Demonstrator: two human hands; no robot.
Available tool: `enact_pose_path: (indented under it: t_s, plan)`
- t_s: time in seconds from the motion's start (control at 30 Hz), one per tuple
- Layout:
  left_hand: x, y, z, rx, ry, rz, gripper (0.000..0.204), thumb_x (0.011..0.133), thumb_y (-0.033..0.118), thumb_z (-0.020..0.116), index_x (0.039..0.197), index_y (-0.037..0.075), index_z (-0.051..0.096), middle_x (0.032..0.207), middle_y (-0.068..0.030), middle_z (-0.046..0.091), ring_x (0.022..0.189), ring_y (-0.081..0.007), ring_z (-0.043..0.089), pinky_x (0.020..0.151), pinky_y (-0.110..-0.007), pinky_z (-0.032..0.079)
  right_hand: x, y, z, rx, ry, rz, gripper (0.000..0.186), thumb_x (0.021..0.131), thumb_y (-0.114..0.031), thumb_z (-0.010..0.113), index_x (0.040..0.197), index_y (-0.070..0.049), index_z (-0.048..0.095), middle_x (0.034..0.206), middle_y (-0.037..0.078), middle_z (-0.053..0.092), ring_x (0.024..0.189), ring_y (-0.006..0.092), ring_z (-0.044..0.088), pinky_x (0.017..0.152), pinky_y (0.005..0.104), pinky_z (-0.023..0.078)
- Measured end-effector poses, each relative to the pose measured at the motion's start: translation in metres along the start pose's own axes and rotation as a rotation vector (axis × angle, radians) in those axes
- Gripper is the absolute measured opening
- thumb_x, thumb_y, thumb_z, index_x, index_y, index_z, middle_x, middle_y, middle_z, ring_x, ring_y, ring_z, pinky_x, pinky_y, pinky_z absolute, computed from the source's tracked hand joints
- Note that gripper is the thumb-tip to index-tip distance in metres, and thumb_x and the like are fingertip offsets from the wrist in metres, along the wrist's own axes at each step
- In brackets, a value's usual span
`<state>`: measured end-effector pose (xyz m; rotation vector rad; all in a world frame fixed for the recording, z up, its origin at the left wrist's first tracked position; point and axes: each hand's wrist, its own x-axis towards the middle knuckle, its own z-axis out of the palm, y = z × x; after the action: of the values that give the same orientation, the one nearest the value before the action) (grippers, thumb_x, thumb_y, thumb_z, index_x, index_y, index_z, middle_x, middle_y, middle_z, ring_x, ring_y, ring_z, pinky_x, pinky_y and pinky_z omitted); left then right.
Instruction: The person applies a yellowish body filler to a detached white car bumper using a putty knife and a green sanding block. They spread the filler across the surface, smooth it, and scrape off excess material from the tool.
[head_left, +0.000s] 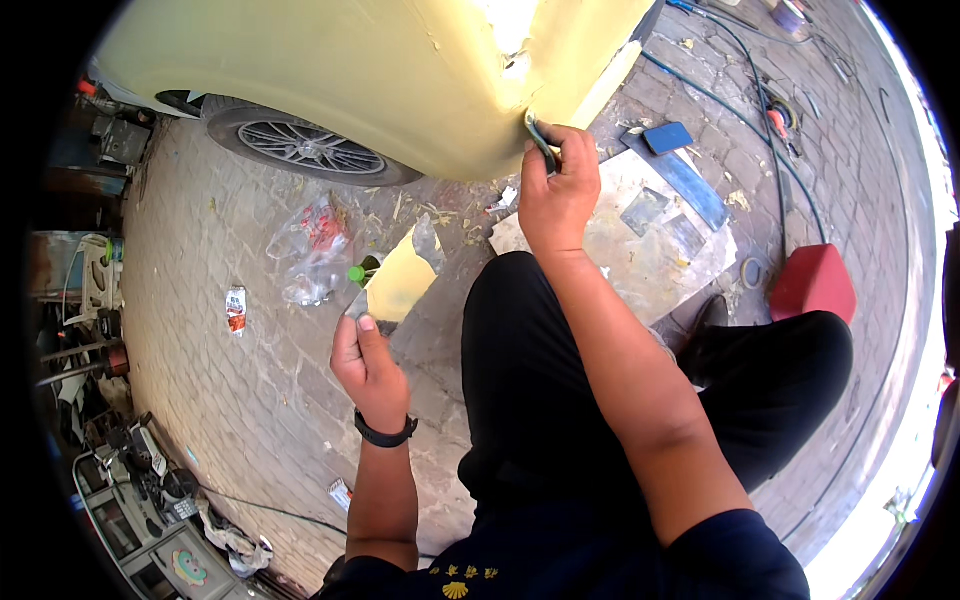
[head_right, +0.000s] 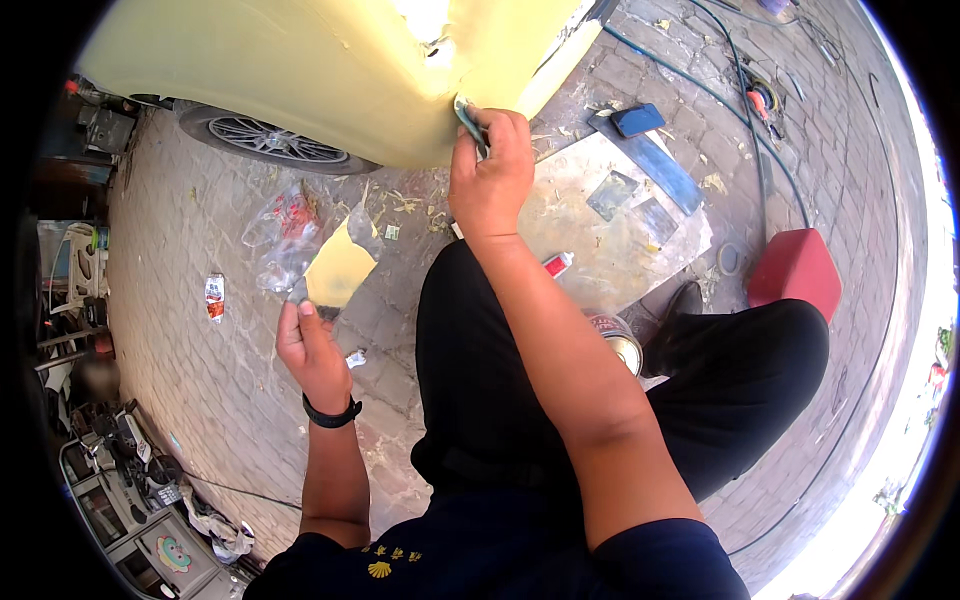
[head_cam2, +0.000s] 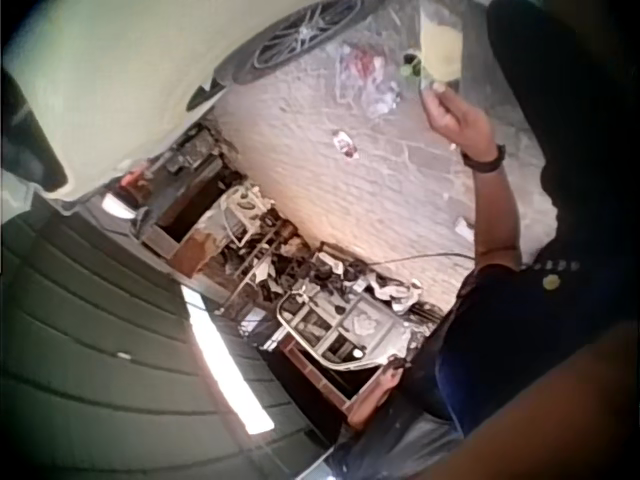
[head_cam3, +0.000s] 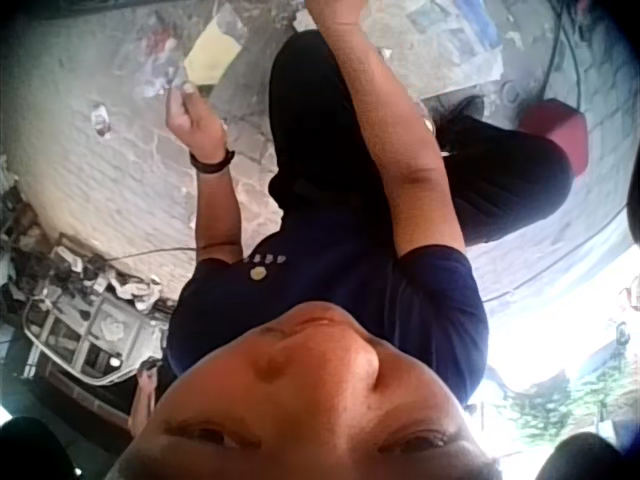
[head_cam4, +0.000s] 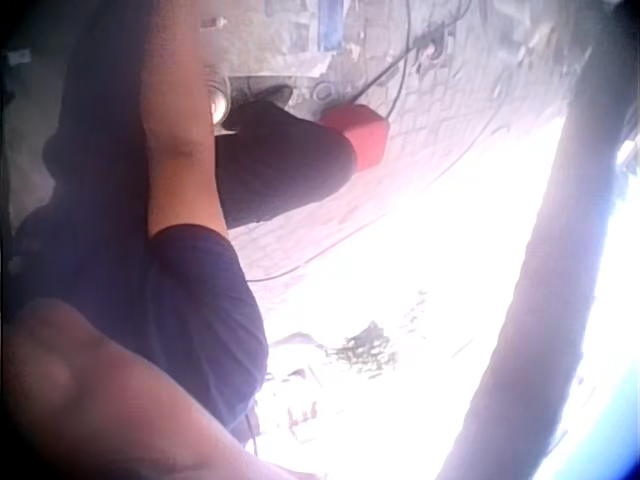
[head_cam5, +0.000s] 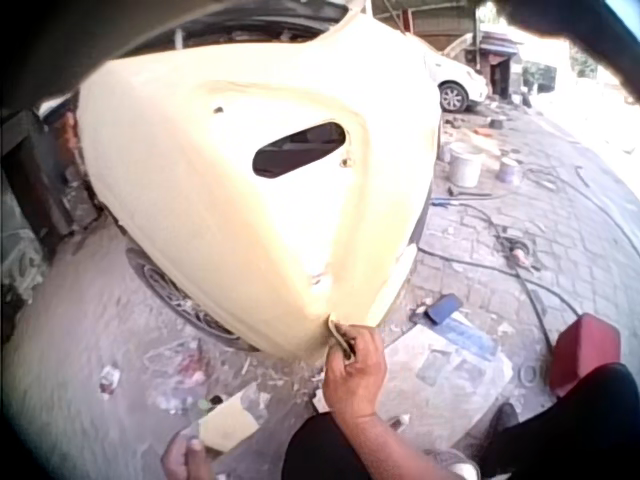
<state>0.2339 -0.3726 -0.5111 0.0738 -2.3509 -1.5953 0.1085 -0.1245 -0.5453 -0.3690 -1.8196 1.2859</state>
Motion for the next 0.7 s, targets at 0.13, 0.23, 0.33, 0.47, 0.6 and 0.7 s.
enact_pose_path:
  t_s: [0.13, 0.23, 0.33, 0.47, 0.6, 0.7]
  plan:
    - [0.005, 0.009, 0.011, -0.064, 0.018, -0.031, 0.037, 0.112, 0.02, 0.052, 0.081, 0.004, 0.042, 0.072, 0.0048, 0.04, 0.07, -0.0053, 0.033, 0.058, -0.028, 0.028, -0.044, -0.006, 0.018, 0.025, -0.115, 0.053, 0.019, 0.085, 0.0, 0.072, 0.103, -0.004, 0.07, 0.103, 0.015, 0.067, 0.094, 0.0364, 0.067, 0.083, 0.0405, 0.054]
    - [0.007, 0.01, 0.008, -0.085, 0.022, -0.015, 0.037, 0.112, 0.02, 0.052, 0.081, 0.003, 0.043, 0.072, 0.0049, 0.039, 0.07, -0.0052, 0.033, 0.058, -0.027, 0.028, -0.029, 0.008, -0.004, 0.07, -0.113, -0.005, 0.02, 0.086, 0.0, 0.072, 0.106, -0.004, 0.07, 0.102, 0.016, 0.069, 0.093, 0.0364, 0.068, 0.083, 0.0404, 0.055]
    - [0.005, 0.003, 0.001, -0.068, 0.034, -0.007, 0.036, 0.113, 0.019, 0.051, 0.082, 0.003, 0.045, 0.073, 0.0053, 0.039, 0.07, -0.0047, 0.032, 0.058, -0.027, 0.028, 0.014, 0.024, -0.027, 0.111, 0.057, 0.233, 0.017, 0.095, -0.008, 0.071, 0.11, 0.0, 0.072, 0.099, 0.013, 0.071, 0.089, 0.0246, 0.069, 0.083, 0.0352, 0.054]
    - [0.002, -0.007, -0.003, -0.071, 0.029, -0.03, 0.033, 0.112, 0.019, 0.052, 0.084, 0.002, 0.049, 0.075, 0.0055, 0.042, 0.07, -0.0044, 0.032, 0.059, -0.026, 0.028, 0.058, 0.016, -0.024, 0.123, 0.045, 0.142, 0.018, 0.095, -0.01, 0.07, 0.11, 0.001, 0.071, 0.101, 0.013, 0.072, 0.091, 0.0262, 0.069, 0.085, 0.0362, 0.054]
    - [0.001, -0.002, 0.0, -0.086, 0.037, -0.029, 0.032, 0.112, 0.018, 0.052, 0.084, 0.002, 0.05, 0.076, 0.0056, 0.044, 0.07, -0.0045, 0.033, 0.059, -0.025, 0.028, 0.023, -0.018, 0.001, 0.046, 0.058, 0.076, 0.012, 0.091, -0.004, 0.068, 0.103, 0.001, 0.068, 0.1, 0.015, 0.068, 0.091, 0.0324, 0.067, 0.082, 0.0396, 0.053]
    - [0.002, 0.003, -0.002, -0.057, 0.049, -0.076, 0.033, 0.112, 0.018, 0.052, 0.083, 0.003, 0.048, 0.075, 0.0056, 0.042, 0.07, -0.0042, 0.033, 0.059, -0.025, 0.028, -0.025, -0.036, 0.024, 0.085, 0.007, 0.058, 0.013, 0.09, 0.001, 0.067, 0.103, 0.0, 0.066, 0.101, 0.018, 0.067, 0.092, 0.037, 0.067, 0.082, 0.0427, 0.053]
